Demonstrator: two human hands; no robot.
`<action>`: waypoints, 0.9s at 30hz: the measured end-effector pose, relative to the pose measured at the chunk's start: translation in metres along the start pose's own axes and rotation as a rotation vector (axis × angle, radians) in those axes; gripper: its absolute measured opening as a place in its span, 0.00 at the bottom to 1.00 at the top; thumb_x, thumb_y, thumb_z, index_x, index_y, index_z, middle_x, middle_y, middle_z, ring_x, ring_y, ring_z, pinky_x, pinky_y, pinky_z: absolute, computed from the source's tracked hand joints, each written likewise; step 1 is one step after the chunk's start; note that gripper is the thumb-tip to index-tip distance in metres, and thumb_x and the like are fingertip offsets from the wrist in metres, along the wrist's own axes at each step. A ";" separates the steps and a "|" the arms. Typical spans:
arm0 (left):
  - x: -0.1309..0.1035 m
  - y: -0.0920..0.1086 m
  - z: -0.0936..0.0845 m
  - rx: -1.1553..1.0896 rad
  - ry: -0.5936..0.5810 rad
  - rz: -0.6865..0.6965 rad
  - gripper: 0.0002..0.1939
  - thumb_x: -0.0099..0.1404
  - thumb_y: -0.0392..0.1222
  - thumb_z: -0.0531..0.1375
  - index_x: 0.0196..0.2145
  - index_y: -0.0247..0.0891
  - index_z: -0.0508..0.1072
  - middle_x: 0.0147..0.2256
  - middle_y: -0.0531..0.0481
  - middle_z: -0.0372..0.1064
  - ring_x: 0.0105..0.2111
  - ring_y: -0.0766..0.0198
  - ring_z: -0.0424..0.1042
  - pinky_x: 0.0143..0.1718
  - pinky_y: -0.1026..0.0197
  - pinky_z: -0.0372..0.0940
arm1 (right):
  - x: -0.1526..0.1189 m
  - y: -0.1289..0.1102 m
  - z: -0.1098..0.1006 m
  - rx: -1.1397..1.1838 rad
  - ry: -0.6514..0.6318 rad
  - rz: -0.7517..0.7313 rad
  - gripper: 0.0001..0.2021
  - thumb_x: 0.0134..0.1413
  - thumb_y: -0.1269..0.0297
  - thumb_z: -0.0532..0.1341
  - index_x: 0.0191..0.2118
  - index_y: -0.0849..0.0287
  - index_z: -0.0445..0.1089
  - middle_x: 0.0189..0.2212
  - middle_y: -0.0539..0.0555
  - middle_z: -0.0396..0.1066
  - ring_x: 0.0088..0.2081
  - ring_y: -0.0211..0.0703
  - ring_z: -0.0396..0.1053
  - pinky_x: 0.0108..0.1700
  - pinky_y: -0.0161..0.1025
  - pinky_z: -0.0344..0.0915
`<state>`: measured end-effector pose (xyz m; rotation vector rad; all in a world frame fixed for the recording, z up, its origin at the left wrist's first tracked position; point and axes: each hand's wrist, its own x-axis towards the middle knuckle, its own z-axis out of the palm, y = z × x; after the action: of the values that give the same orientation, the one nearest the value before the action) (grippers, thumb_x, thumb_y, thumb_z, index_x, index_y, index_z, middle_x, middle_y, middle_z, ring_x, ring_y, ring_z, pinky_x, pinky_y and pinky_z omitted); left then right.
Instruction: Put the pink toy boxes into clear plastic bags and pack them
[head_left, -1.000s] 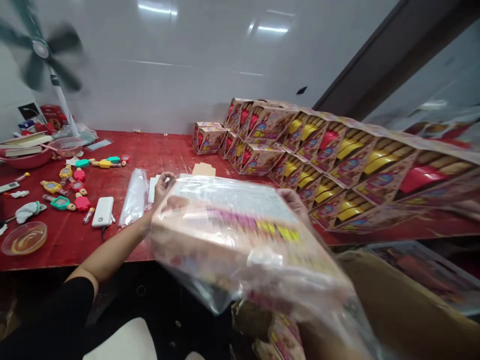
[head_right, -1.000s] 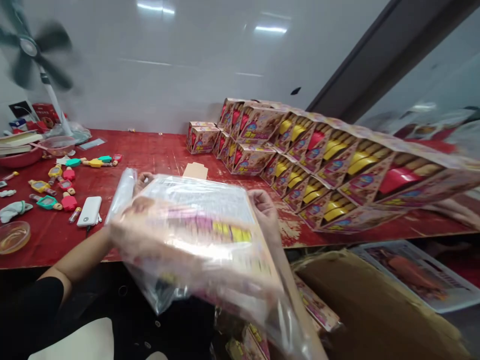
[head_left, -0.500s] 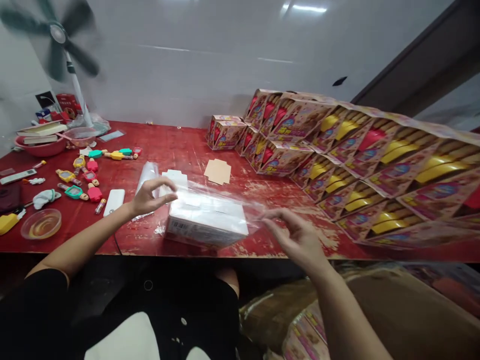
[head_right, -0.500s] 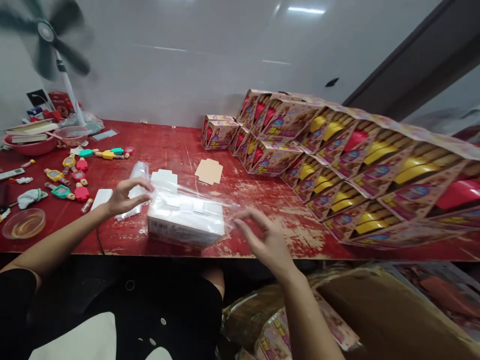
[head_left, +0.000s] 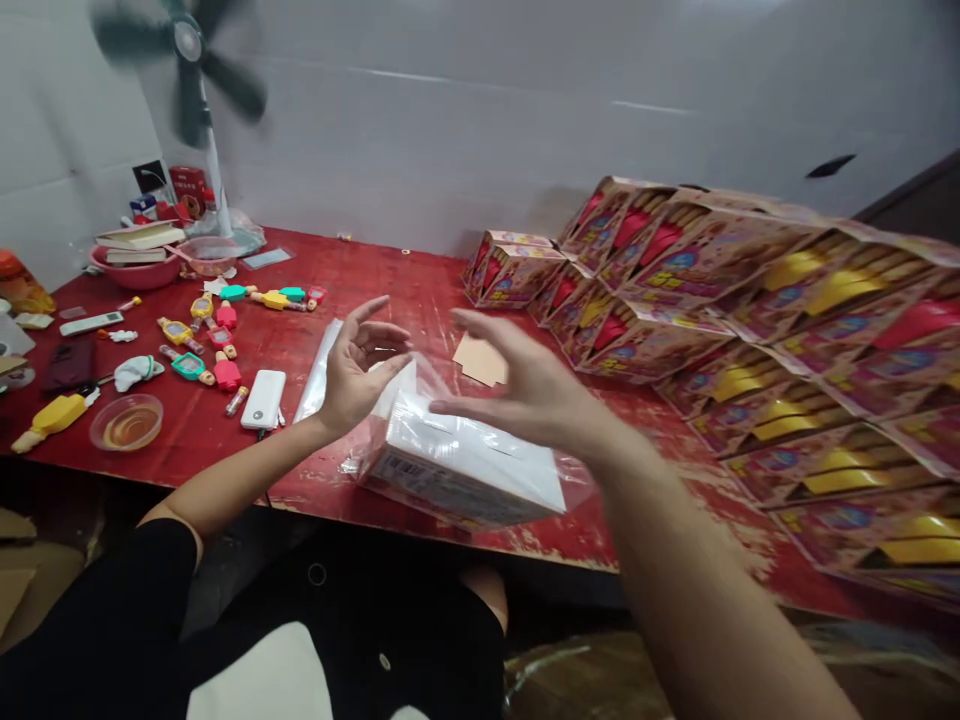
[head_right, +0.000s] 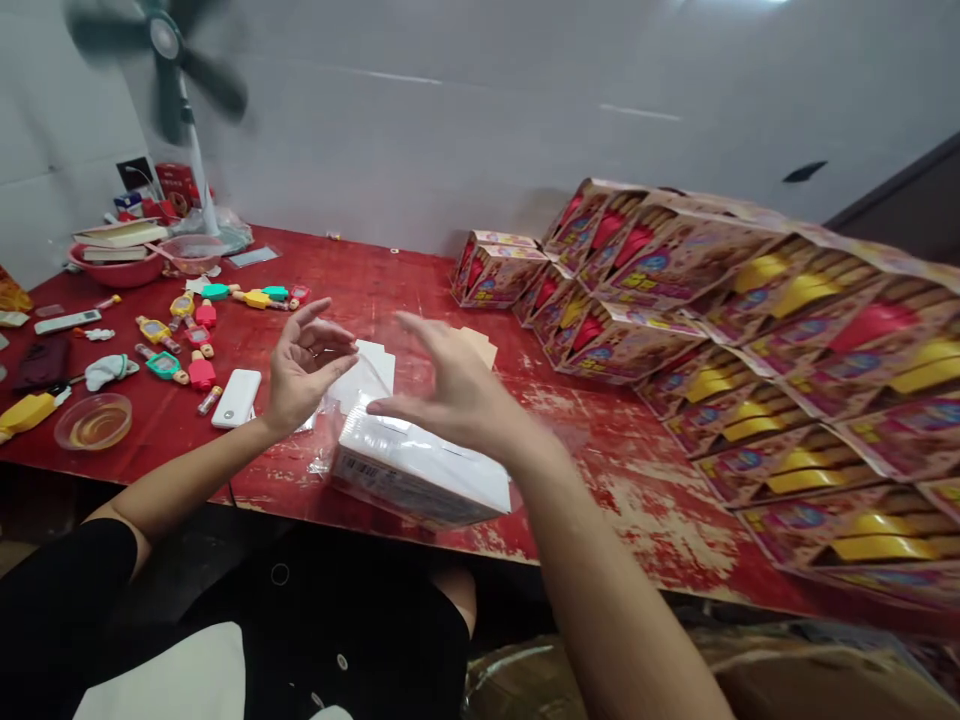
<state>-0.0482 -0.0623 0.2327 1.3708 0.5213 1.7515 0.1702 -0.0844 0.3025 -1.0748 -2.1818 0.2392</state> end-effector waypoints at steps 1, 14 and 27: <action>-0.003 0.000 0.000 0.015 0.014 0.010 0.37 0.56 0.39 0.73 0.60 0.46 0.64 0.45 0.49 0.74 0.45 0.63 0.76 0.49 0.59 0.71 | 0.008 -0.003 0.011 0.033 -0.062 0.002 0.32 0.51 0.47 0.71 0.59 0.57 0.69 0.47 0.59 0.77 0.47 0.51 0.76 0.52 0.51 0.73; -0.015 -0.010 -0.009 -0.209 0.115 -0.184 0.47 0.56 0.35 0.73 0.68 0.44 0.56 0.35 0.55 0.77 0.39 0.67 0.78 0.49 0.61 0.71 | 0.020 -0.026 0.039 -0.009 0.067 -0.091 0.18 0.63 0.65 0.60 0.57 0.55 0.68 0.39 0.54 0.79 0.42 0.45 0.77 0.49 0.46 0.72; -0.012 0.001 -0.016 -0.252 -0.032 -0.247 0.55 0.62 0.46 0.72 0.74 0.45 0.41 0.50 0.40 0.78 0.45 0.59 0.81 0.55 0.54 0.73 | 0.026 -0.027 0.068 -0.641 0.183 -0.620 0.19 0.68 0.72 0.55 0.62 0.61 0.65 0.39 0.57 0.79 0.43 0.44 0.75 0.47 0.42 0.69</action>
<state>-0.0630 -0.0698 0.2209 1.1070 0.4165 1.5344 0.0978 -0.0730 0.2761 -0.6268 -2.3465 -0.8469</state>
